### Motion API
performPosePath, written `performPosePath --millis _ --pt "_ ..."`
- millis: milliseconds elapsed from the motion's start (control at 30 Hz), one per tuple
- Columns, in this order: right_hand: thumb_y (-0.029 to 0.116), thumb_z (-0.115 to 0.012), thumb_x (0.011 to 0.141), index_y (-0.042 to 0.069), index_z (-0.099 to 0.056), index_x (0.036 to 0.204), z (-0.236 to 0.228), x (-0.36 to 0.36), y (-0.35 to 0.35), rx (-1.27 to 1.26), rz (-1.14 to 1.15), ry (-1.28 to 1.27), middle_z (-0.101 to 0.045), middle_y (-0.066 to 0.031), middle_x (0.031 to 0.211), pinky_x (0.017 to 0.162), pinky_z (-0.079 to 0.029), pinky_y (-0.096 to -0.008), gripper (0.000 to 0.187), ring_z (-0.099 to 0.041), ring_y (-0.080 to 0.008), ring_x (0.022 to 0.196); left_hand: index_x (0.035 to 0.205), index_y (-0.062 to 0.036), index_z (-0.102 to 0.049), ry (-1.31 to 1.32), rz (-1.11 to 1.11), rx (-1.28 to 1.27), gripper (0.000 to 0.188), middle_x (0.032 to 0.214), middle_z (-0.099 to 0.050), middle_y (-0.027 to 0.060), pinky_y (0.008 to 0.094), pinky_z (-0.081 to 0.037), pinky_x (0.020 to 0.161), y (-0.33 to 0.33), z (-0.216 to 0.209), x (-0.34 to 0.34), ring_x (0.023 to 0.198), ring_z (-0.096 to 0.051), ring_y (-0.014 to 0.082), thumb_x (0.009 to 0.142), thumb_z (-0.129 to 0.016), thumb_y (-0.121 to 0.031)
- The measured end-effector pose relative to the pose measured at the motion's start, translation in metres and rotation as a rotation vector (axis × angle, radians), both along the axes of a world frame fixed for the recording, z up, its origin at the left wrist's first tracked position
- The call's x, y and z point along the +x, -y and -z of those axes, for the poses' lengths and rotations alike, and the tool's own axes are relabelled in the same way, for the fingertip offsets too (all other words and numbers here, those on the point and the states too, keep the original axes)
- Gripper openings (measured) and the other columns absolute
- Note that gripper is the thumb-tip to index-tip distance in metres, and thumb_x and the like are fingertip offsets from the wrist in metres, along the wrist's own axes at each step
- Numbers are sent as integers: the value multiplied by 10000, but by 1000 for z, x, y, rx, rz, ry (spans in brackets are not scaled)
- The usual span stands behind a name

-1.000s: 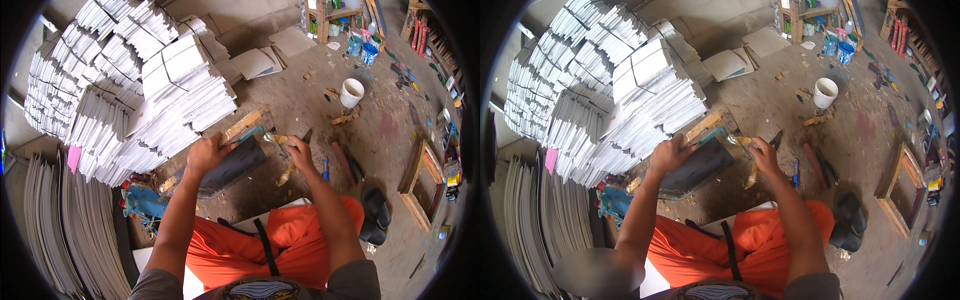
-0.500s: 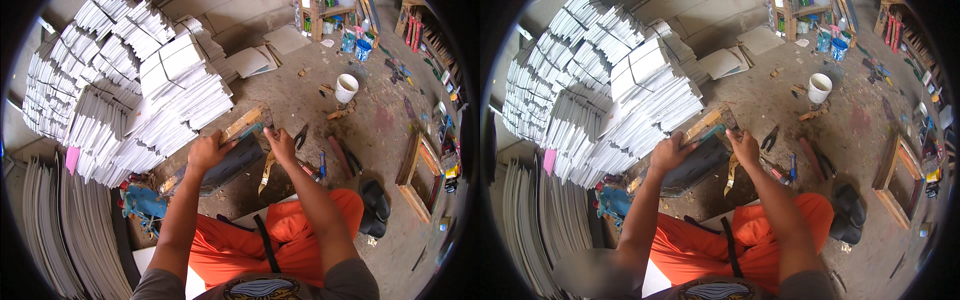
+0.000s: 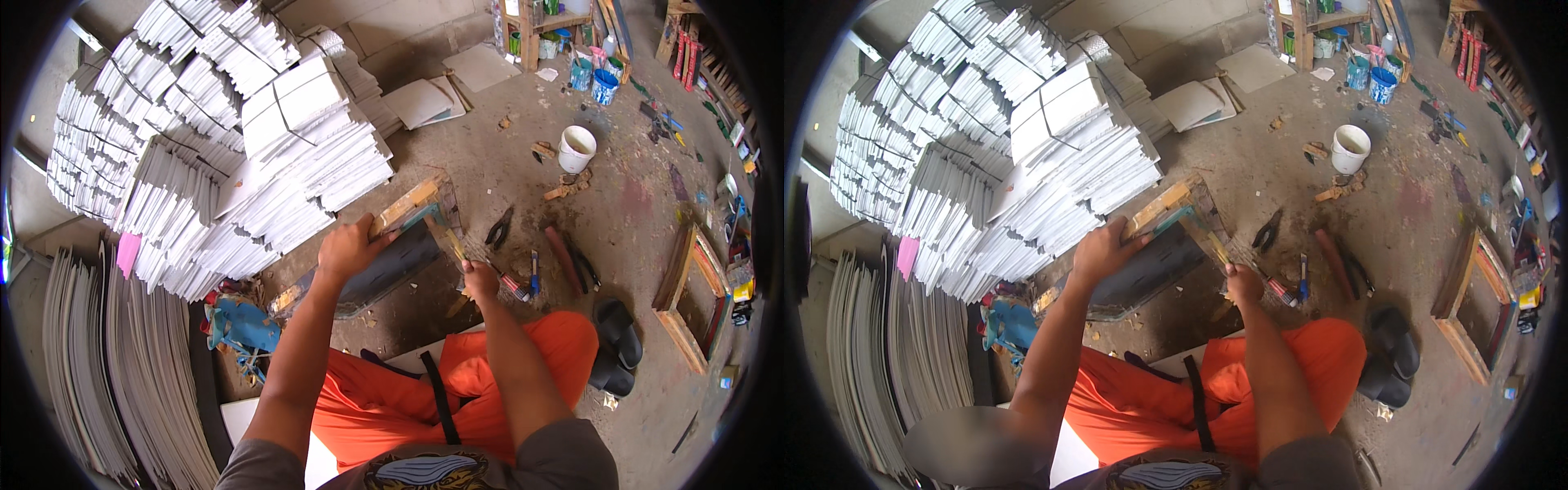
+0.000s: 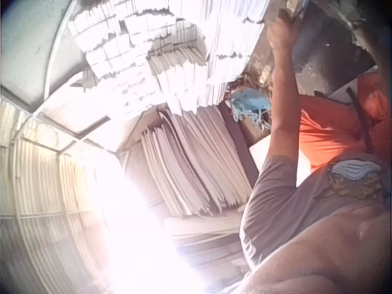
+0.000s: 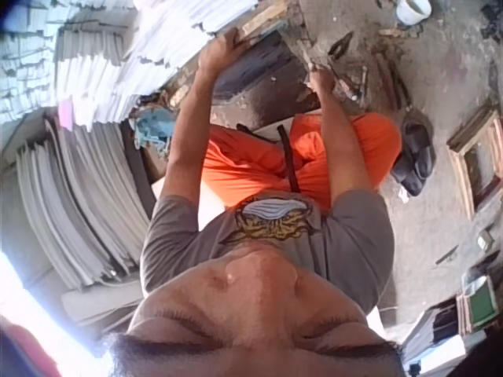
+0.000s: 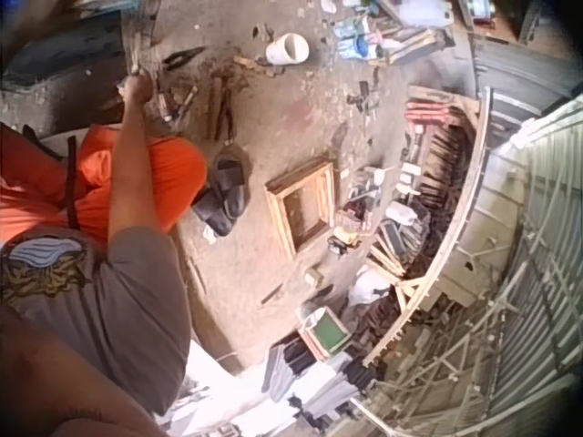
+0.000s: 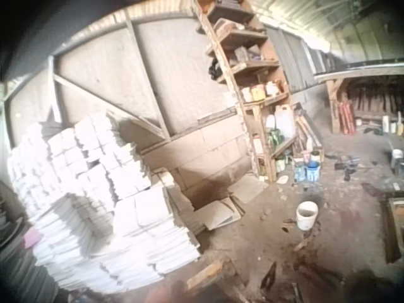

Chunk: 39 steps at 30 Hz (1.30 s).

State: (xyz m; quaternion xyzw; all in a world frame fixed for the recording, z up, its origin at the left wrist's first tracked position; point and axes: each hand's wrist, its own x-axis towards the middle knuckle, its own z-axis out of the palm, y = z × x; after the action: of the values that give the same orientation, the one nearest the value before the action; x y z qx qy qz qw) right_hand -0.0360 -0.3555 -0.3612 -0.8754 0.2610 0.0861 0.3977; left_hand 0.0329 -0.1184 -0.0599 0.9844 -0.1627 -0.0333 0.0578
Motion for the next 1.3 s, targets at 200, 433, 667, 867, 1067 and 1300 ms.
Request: performPosePath --millis 200,433,667,867,1067,1300 --pt "478 -635 1009 14 -712 941 -20 0 13 86 23 -10 -689 -232 901 730 -481 -545 475 -651 -461 856 1018 -63 -651 -15 -21 -10 599 798 -719 233 540 -565 743 -5 -2 3 819 -722 451 939 -644 -657" --pt "394 -700 989 -3 -701 972 -86 33 46 241 81 445 -657 -150 769 690 -479 -454 398 -613 -275 684 962 -12 -633 118 -107 -283 618 728 -666 221 472 -531 672 -60 -35 -12 680 -635 421 938 -686 -627" --pt "344 -703 1002 67 -480 1540 -211 84 39 351 -151 674 -709 -228 1214 931 -528 -404 644 -707 -304 1079 1221 12 -627 49 -33 -1289 356 985 -642 -27 268 -459 801 -131 5 -23 878 -522 70 1038 -693 -285" --pt "302 -684 1029 108 -298 1653 -244 97 0 541 -144 409 -599 -200 1466 1054 -493 -409 759 -629 -303 1290 1373 21 -575 173 -38 -1502 437 1209 -664 25 299 -453 975 -172 101 -36 1071 -580 114 1034 -682 -234" --pt "324 -718 1000 66 -463 1523 -216 114 -25 539 -312 358 -642 -184 1397 1041 -497 -412 637 -640 -309 1258 1509 -10 -447 -18 -97 -1409 575 1364 -610 79 348 -402 1100 -211 102 -48 1248 -556 180 1016 -680 -196" --pt "370 -720 975 58 -432 1554 -215 93 -71 229 -447 395 -717 -220 1256 991 -526 -429 717 -708 -355 1139 1422 -58 -567 897 -132 -409 601 1351 -596 212 482 -366 1142 -153 -57 -71 1290 -536 396 945 -734 -383"
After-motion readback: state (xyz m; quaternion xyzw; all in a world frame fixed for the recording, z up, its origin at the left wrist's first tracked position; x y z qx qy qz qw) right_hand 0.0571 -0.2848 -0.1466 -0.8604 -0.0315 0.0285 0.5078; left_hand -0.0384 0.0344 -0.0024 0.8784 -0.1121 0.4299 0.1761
